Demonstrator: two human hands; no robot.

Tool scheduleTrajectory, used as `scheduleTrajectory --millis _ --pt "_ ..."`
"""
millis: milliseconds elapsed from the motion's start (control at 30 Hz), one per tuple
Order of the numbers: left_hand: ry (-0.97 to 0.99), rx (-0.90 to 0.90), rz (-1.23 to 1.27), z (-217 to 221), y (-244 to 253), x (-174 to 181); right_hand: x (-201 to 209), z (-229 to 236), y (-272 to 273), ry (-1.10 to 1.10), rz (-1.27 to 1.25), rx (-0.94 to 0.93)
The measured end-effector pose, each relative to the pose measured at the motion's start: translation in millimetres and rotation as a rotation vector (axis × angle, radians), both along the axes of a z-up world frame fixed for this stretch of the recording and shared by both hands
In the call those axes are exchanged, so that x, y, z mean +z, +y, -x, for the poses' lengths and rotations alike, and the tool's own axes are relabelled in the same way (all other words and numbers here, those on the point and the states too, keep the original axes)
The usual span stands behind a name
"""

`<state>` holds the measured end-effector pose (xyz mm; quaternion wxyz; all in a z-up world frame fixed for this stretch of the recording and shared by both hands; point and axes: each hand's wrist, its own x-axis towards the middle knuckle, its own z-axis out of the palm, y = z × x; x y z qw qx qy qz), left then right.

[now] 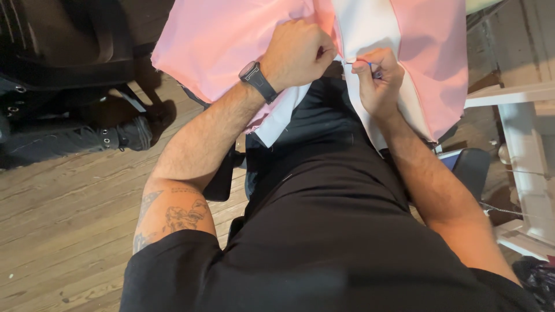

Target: Trimming excess fabric or removing stitches from a multicolored garment using a small hand tool.

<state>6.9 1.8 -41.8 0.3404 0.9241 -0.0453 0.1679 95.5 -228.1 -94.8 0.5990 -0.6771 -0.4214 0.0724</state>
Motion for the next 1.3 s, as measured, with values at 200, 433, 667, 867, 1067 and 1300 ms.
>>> scheduleTrajectory --millis 200,433,667,867,1067,1300 --pt "0.008 -0.001 -0.004 -3 -1 0 -3 0 2 -0.024 0.047 -0.053" --pt "0.028 -0.002 0.019 -4 2 1 11 3 10 0.042 0.264 -0.002" --pt "0.045 0.074 0.073 -8 4 6 2 -26 6 0.477 -0.017 -0.086" --pt "0.048 0.1 0.039 -11 3 6 28 -29 27 0.063 0.039 -0.081" --pt "0.144 0.116 0.092 -16 9 1 -11 -31 38 -0.078 0.061 -0.096" --pt "0.162 0.135 0.149 -12 10 2 -14 -16 31 0.193 -0.077 -0.147"
